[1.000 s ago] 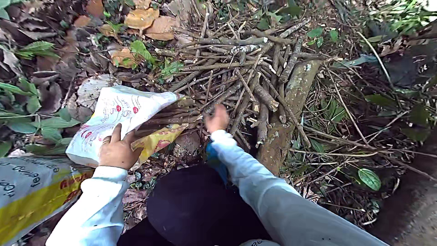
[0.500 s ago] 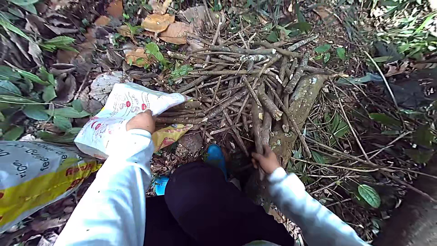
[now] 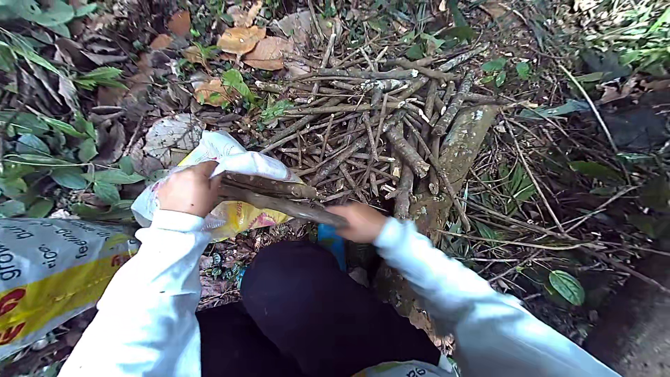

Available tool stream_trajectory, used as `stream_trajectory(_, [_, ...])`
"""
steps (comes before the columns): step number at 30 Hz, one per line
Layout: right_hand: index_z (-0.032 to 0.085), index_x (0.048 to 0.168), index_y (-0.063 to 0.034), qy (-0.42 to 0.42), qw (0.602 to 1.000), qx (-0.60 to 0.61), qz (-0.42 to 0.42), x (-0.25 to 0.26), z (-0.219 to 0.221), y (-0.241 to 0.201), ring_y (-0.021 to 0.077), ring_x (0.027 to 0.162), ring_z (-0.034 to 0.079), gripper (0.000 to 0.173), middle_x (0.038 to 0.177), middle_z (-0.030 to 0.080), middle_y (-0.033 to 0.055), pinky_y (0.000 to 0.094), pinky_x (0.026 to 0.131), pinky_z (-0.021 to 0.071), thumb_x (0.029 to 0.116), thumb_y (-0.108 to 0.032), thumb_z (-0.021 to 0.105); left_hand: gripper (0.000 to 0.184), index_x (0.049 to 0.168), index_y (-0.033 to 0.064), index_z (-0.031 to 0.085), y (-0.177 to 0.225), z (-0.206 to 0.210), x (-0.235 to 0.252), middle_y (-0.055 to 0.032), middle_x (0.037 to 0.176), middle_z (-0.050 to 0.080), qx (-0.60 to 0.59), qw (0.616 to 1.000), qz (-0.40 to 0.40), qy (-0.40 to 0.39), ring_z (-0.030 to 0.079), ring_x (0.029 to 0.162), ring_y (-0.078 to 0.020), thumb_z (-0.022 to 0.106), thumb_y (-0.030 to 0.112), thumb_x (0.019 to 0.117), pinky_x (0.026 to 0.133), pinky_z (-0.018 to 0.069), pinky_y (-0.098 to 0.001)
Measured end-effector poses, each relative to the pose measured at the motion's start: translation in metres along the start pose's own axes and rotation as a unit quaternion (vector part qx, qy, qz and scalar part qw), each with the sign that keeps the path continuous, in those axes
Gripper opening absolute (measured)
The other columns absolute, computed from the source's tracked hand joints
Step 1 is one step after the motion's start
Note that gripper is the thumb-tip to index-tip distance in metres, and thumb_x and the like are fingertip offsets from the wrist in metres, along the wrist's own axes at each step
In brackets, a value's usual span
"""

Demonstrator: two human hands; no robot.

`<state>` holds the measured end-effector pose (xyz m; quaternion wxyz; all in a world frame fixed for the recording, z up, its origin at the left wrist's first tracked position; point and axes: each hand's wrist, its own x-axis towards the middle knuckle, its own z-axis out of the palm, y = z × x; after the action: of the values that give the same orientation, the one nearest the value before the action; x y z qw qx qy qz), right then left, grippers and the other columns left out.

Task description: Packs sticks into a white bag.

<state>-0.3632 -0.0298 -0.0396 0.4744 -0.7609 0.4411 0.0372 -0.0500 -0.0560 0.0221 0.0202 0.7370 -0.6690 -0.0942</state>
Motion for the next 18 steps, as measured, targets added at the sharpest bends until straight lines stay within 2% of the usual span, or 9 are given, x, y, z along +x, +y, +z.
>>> stream_trajectory(2, [0.060, 0.143, -0.0111, 0.002, 0.999, -0.045, -0.027, 0.067, 0.015, -0.030, 0.0422, 0.119, 0.065, 0.050, 0.128, 0.068, 0.0218, 0.0673, 0.097, 0.0504, 0.0935, -0.010, 0.069, 0.029, 0.120, -0.0016, 0.070, 0.007, 0.008, -0.002, -0.0364, 0.106, 0.070, 0.017, 0.999, 0.020, -0.025, 0.066, 0.100, -0.0619, 0.055, 0.020, 0.1080, 0.079, 0.0460, -0.0812])
stream_trajectory(5, [0.057, 0.148, -0.0096, 0.004, 0.988, -0.015, -0.156, 0.137, 0.031, -0.061, 0.0371, 0.139, 0.052, 0.050, 0.151, 0.056, 0.0169, 0.0604, 0.113, 0.0406, 0.0986, -0.009, 0.066, 0.036, 0.125, -0.0019, 0.066, 0.008, 0.020, 0.000, -0.0363, 0.109, 0.069, 0.034, 0.997, 0.010, -0.066, 0.066, 0.101, -0.0605, 0.057, 0.028, 0.1079, 0.080, 0.0472, -0.0796])
stream_trajectory(7, [0.064, 0.137, -0.0022, 0.018, 0.978, 0.057, -0.198, 0.145, 0.032, -0.061, 0.0344, 0.136, 0.056, 0.036, 0.144, 0.061, 0.0189, 0.0543, 0.115, 0.0412, 0.1012, -0.005, 0.062, 0.041, 0.136, 0.0002, 0.062, 0.000, 0.026, 0.002, -0.0362, 0.116, 0.067, 0.043, 0.996, -0.005, -0.078, 0.065, 0.104, -0.0605, 0.062, 0.028, 0.1054, 0.083, 0.0477, -0.0789])
stream_trajectory(8, [0.070, 0.127, 0.0022, 0.053, 0.972, 0.118, -0.196, 0.138, 0.032, -0.053, 0.0331, 0.123, 0.065, 0.028, 0.130, 0.068, 0.0210, 0.0511, 0.109, 0.0480, 0.1007, -0.003, 0.061, 0.045, 0.140, 0.0010, 0.059, -0.005, 0.026, 0.002, -0.0367, 0.118, 0.066, 0.045, 0.995, -0.012, -0.085, 0.065, 0.105, -0.0609, 0.064, 0.029, 0.1044, 0.084, 0.0476, -0.0787])
stream_trajectory(10, [0.069, 0.114, 0.0104, 0.154, 0.943, 0.276, -0.106, 0.123, 0.034, -0.018, 0.0297, 0.097, 0.072, 0.020, 0.109, 0.072, 0.0243, 0.0453, 0.091, 0.0583, 0.1016, -0.003, 0.060, 0.050, 0.143, 0.0015, 0.057, -0.011, 0.027, 0.002, -0.0377, 0.119, 0.066, 0.046, 0.994, -0.025, -0.097, 0.064, 0.106, -0.0615, 0.067, 0.029, 0.1027, 0.084, 0.0473, -0.0786])
stream_trajectory(12, [0.062, 0.119, 0.0110, 0.284, 0.861, 0.416, 0.066, 0.132, 0.044, 0.034, 0.0282, 0.088, 0.070, 0.025, 0.109, 0.069, 0.0253, 0.0437, 0.081, 0.0595, 0.1030, -0.008, 0.059, 0.049, 0.142, 0.0012, 0.057, -0.015, 0.033, 0.003, -0.0374, 0.119, 0.066, 0.049, 0.993, -0.024, -0.107, 0.065, 0.105, -0.0606, 0.066, 0.030, 0.1032, 0.084, 0.0478, -0.0779])
stream_trajectory(15, [0.055, 0.139, 0.0047, 0.356, 0.714, 0.535, 0.280, 0.175, 0.055, 0.102, 0.0356, 0.114, 0.066, 0.043, 0.132, 0.063, 0.0271, 0.0497, 0.097, 0.0543, 0.1004, -0.009, 0.065, 0.048, 0.140, -0.0017, 0.059, -0.010, 0.045, 0.002, -0.0372, 0.121, 0.065, 0.041, 0.992, 0.009, -0.123, 0.066, 0.105, -0.0595, 0.066, 0.027, 0.1030, 0.083, 0.0487, -0.0770])
stream_trajectory(17, [0.050, 0.144, 0.0013, 0.319, 0.676, 0.576, 0.331, 0.203, 0.053, 0.118, 0.0342, 0.123, 0.059, 0.048, 0.141, 0.056, 0.0243, 0.0491, 0.103, 0.0490, 0.1030, -0.019, 0.065, 0.048, 0.139, -0.0013, 0.060, -0.003, 0.048, 0.001, -0.0370, 0.121, 0.064, 0.042, 0.989, 0.028, -0.138, 0.065, 0.107, -0.0587, 0.067, 0.030, 0.1023, 0.084, 0.0495, -0.0757])
stream_trajectory(18, [0.051, 0.144, 0.0021, 0.308, 0.682, 0.563, 0.349, 0.216, 0.052, 0.121, 0.0347, 0.122, 0.057, 0.051, 0.140, 0.055, 0.0248, 0.0501, 0.102, 0.0476, 0.1025, -0.024, 0.066, 0.049, 0.138, -0.0012, 0.061, 0.000, 0.048, 0.001, -0.0368, 0.122, 0.063, 0.047, 0.988, 0.032, -0.144, 0.065, 0.107, -0.0579, 0.067, 0.031, 0.1020, 0.084, 0.0502, -0.0744])
